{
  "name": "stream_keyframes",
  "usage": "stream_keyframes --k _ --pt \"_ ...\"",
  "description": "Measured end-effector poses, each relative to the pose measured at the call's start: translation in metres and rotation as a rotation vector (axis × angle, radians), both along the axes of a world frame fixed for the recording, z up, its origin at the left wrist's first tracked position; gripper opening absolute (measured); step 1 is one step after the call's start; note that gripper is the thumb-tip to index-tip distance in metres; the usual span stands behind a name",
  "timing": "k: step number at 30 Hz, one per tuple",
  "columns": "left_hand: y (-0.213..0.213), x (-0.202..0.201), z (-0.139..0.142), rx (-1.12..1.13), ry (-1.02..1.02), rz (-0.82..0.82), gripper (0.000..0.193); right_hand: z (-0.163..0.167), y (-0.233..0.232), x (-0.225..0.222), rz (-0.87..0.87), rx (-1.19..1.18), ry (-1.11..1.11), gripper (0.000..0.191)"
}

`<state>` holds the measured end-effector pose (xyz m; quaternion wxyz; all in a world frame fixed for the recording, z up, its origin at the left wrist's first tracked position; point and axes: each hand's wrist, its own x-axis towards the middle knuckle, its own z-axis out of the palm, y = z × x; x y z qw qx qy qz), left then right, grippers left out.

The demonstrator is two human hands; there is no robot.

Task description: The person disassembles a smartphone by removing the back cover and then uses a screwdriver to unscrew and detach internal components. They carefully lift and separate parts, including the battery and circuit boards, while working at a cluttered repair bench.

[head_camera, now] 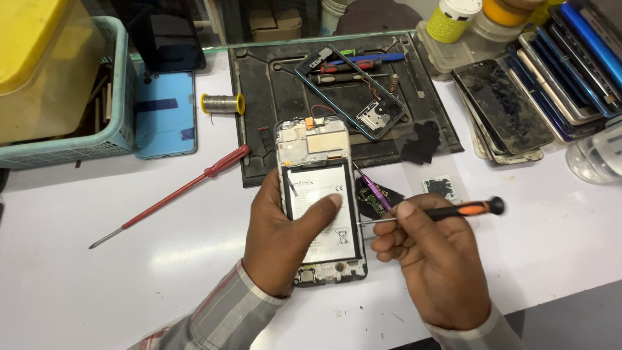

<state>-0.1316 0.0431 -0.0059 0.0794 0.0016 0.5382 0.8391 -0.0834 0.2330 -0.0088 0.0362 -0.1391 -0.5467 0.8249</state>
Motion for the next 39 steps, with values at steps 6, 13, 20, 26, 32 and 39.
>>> stream_keyframes --k 6,13,20,26,32,39 --pt "0.003 0.002 -0.002 -0.097 0.071 0.069 0.040 0.002 -0.036 0.028 -0.211 0.894 0.365 0.012" --pt "0.004 0.004 -0.003 -0.104 0.044 0.071 0.037 -0.005 -0.040 0.024 -0.165 0.728 0.433 0.014" --pt "0.001 0.005 0.001 -0.103 0.039 0.023 0.035 -0.002 -0.021 0.017 -0.073 0.371 0.152 0.009" --pt "0.000 0.006 0.002 -0.087 0.041 -0.001 0.036 -0.006 -0.010 0.013 -0.007 0.020 -0.006 0.010" --pt "-0.002 0.005 0.001 -0.057 0.018 -0.020 0.039 -0.013 -0.003 0.009 0.072 -0.156 -0.037 0.012" --pt "0.000 0.001 -0.003 -0.048 -0.010 0.004 0.043 -0.011 -0.020 0.010 -0.082 0.229 0.045 0.012"
